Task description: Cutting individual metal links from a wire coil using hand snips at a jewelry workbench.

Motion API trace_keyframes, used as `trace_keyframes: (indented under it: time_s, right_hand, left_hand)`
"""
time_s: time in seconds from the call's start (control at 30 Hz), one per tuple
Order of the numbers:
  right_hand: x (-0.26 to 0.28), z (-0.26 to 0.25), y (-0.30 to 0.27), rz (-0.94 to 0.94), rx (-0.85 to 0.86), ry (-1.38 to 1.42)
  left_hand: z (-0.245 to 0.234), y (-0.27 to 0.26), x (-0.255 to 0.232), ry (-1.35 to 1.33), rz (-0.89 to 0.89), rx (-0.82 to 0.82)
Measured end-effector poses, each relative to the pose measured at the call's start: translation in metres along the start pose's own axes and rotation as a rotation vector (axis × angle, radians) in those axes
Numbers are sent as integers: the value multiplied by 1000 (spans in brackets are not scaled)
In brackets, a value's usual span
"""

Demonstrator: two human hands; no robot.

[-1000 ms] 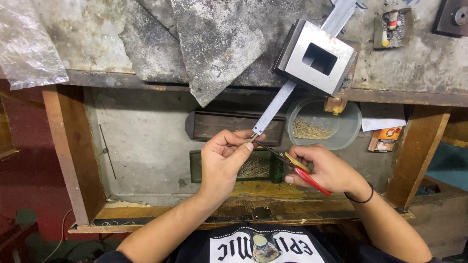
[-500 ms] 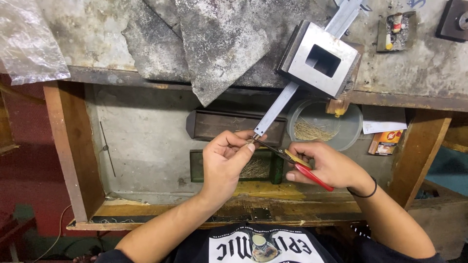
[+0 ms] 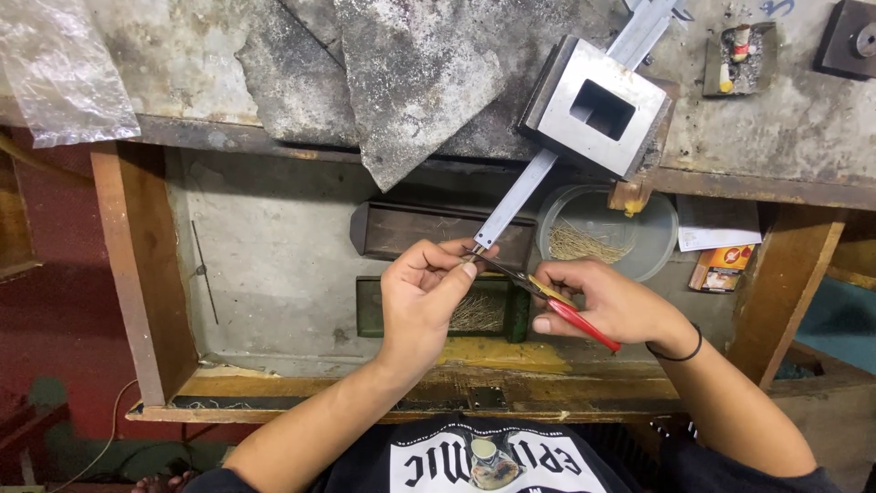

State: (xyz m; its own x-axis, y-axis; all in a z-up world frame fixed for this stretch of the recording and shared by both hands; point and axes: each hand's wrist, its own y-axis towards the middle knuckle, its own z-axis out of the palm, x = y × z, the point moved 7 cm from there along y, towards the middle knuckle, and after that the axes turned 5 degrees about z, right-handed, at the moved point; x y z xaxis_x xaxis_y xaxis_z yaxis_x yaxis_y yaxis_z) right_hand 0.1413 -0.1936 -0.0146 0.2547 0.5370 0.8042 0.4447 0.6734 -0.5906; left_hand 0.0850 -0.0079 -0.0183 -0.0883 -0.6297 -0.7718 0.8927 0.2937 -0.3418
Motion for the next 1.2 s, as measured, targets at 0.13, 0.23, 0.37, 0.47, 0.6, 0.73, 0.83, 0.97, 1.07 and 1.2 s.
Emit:
trace_keyframes:
  time_s: [0.13, 0.23, 0.37, 0.47, 0.6, 0.73, 0.83, 0.97, 1.07, 1.2]
  right_hand:
    - [4, 1, 0, -8, -5, 17]
    - [3, 1, -1, 10, -12, 7]
    - [4, 1, 0, 9, -23, -7]
    - [2, 1, 0, 9, -31, -16]
    - [6, 2, 1, 13, -52, -19]
    - [4, 4, 0, 6, -83, -35]
    - [0, 6, -1, 27, -124, -48]
    - [0, 14, -5, 91, -153, -17]
    - [4, 23, -7, 91, -191, -14]
    - [-13, 32, -6, 86, -212, 4]
  left_hand:
    - [0, 0, -1, 7, 2, -2]
    - [-1, 0, 1, 12, -5, -1]
    - [0, 0, 0, 3, -2, -3]
    - [-1, 1, 1, 4, -4, -5]
    - [1, 0, -1, 6, -4, 1]
    - [0, 0, 1, -1, 6, 0]
    - [-2, -1, 1, 18, 16, 12]
    - [-4, -6, -1, 20, 33, 34]
    - [-6, -11, -1, 33, 36, 47]
    - [-14, -16, 3, 47, 24, 49]
